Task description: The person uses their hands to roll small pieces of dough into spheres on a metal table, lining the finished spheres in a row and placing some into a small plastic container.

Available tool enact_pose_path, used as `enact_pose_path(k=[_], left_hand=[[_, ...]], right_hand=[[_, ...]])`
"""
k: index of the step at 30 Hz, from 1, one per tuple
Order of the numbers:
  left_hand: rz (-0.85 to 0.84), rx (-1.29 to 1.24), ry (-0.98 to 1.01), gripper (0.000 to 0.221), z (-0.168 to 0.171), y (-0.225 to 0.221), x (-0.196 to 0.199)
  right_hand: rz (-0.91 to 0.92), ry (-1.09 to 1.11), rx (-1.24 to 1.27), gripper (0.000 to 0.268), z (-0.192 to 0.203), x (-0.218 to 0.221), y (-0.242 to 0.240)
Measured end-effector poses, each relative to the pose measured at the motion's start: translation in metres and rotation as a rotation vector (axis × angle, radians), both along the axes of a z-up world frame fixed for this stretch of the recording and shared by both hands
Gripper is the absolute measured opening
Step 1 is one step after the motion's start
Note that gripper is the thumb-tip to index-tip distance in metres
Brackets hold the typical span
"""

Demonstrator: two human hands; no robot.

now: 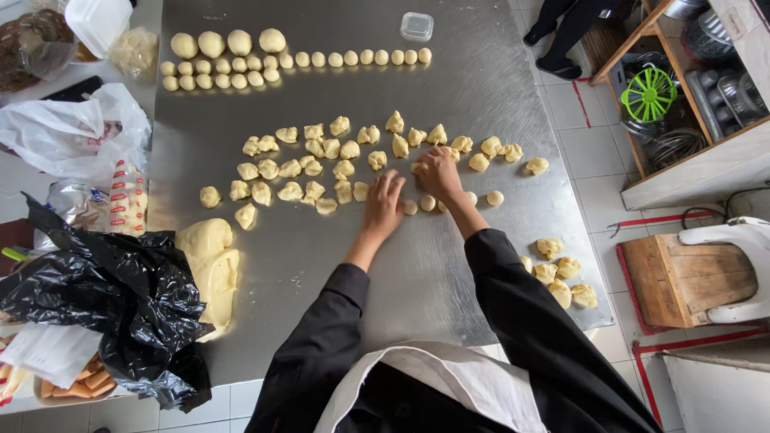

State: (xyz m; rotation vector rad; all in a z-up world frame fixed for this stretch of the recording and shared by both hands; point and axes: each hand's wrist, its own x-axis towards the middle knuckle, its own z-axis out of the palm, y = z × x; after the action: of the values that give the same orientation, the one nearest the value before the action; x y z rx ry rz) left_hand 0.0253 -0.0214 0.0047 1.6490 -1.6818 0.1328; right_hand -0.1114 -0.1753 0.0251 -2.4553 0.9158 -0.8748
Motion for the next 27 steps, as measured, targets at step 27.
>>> enact_pose_path(k=[27], left_hand=[[0.194, 0.237, 0.041, 0.024, 0.004, 0.196, 0.005]], right_hand=[[-0.162, 0.155, -0.091, 0.014, 0.004, -0.127, 0.219]])
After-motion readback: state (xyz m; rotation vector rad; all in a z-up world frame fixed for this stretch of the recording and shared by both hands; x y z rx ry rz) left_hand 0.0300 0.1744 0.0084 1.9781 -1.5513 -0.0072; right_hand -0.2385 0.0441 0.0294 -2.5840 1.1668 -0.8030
